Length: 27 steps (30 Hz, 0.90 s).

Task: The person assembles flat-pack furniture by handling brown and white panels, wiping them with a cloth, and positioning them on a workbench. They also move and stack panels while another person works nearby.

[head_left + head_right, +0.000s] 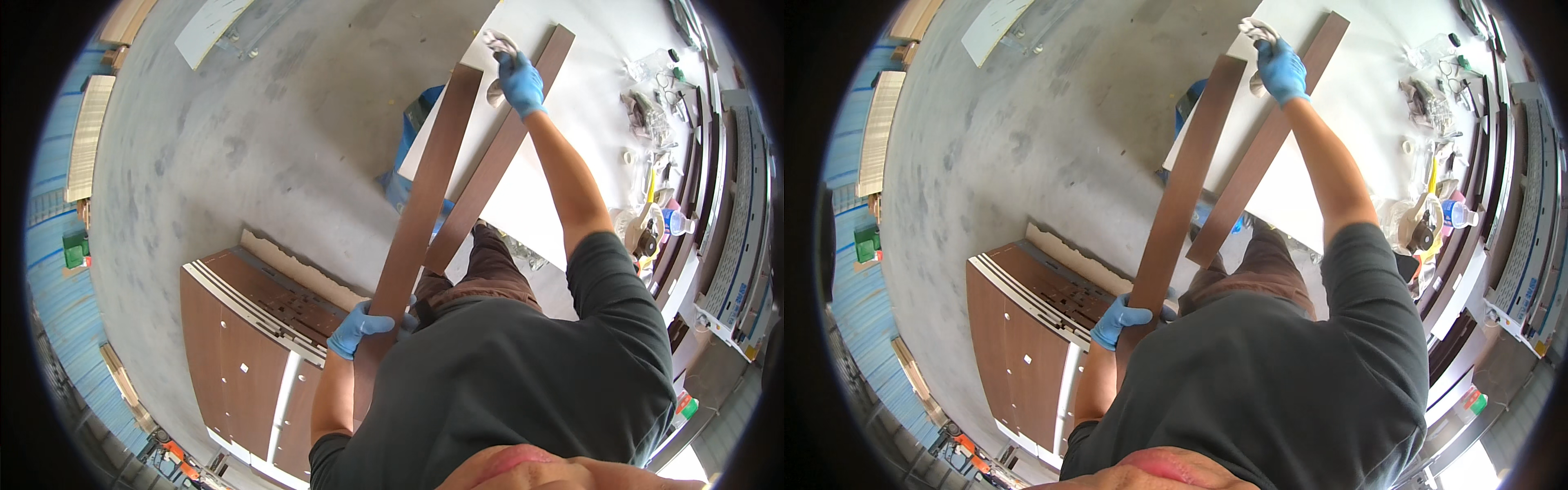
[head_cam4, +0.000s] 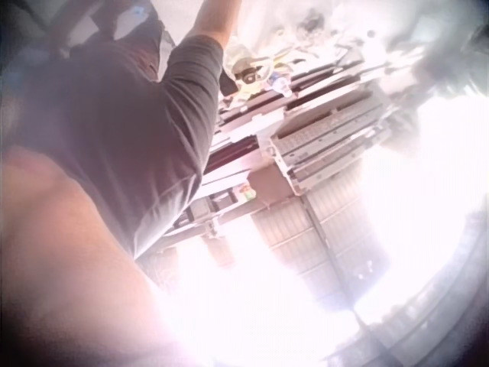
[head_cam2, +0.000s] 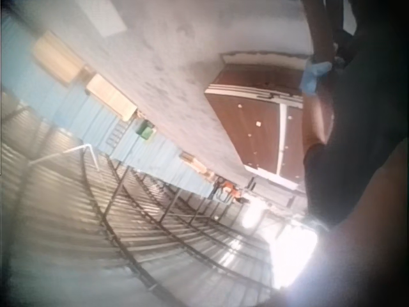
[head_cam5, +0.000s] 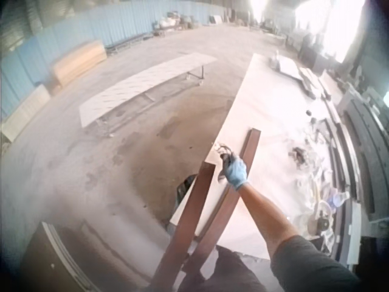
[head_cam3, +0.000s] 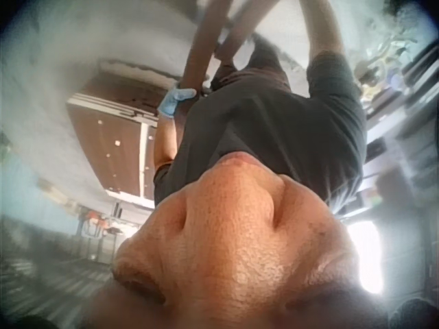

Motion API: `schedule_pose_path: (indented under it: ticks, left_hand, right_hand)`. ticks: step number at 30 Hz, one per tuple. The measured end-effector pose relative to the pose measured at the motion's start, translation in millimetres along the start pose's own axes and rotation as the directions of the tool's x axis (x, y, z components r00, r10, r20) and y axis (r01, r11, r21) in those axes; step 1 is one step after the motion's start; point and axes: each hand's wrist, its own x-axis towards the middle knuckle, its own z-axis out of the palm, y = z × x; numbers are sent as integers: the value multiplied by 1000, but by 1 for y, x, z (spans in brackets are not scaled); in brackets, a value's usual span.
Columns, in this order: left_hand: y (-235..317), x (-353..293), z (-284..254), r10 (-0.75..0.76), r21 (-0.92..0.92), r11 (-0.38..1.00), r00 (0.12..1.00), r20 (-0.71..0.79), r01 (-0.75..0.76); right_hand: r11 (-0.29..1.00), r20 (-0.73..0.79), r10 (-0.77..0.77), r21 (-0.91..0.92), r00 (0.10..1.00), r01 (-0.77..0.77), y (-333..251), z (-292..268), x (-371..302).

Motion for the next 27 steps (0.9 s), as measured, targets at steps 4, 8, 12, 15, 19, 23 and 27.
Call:
schedule_pose_path:
  ticks: [4, 8, 12, 15, 19, 23, 27]
  left_hand:
    - [34, -11, 25, 85, 154, 986, 992, -89, -71]
    - [73, 2, 50, 322, 396, 879, 943, -81, -266]
    - [118, 23, 62, 586, 592, 652, 810, 4, -474]
    - [133, 31, 75, 763, 659, 470, 646, 31, -587]
    - [143, -1, 105, 929, 834, -29, 293, 226, -551]
    - [152, -84, 146, 646, 716, -520, -335, 686, 465]
    - [178, -144, 163, 461, 154, -399, 53, 886, 904]
  right_hand:
    - [858, 41, -19, 513, 999, -5, -45, -46, -47]
    - [385, 228, 56, 893, 972, -232, -133, -60, -98]
    - [-42, 517, -28, 854, 855, -518, -228, -85, -133]
    - [-86, 460, -277, 863, 844, -498, -281, -105, -140]
    - [158, 194, -547, 979, 814, -127, -327, -144, -106]
    - [380, 178, -772, 899, 610, 218, -361, -176, -77]
    - [550, 371, -830, 671, 417, 498, -359, -183, -86]
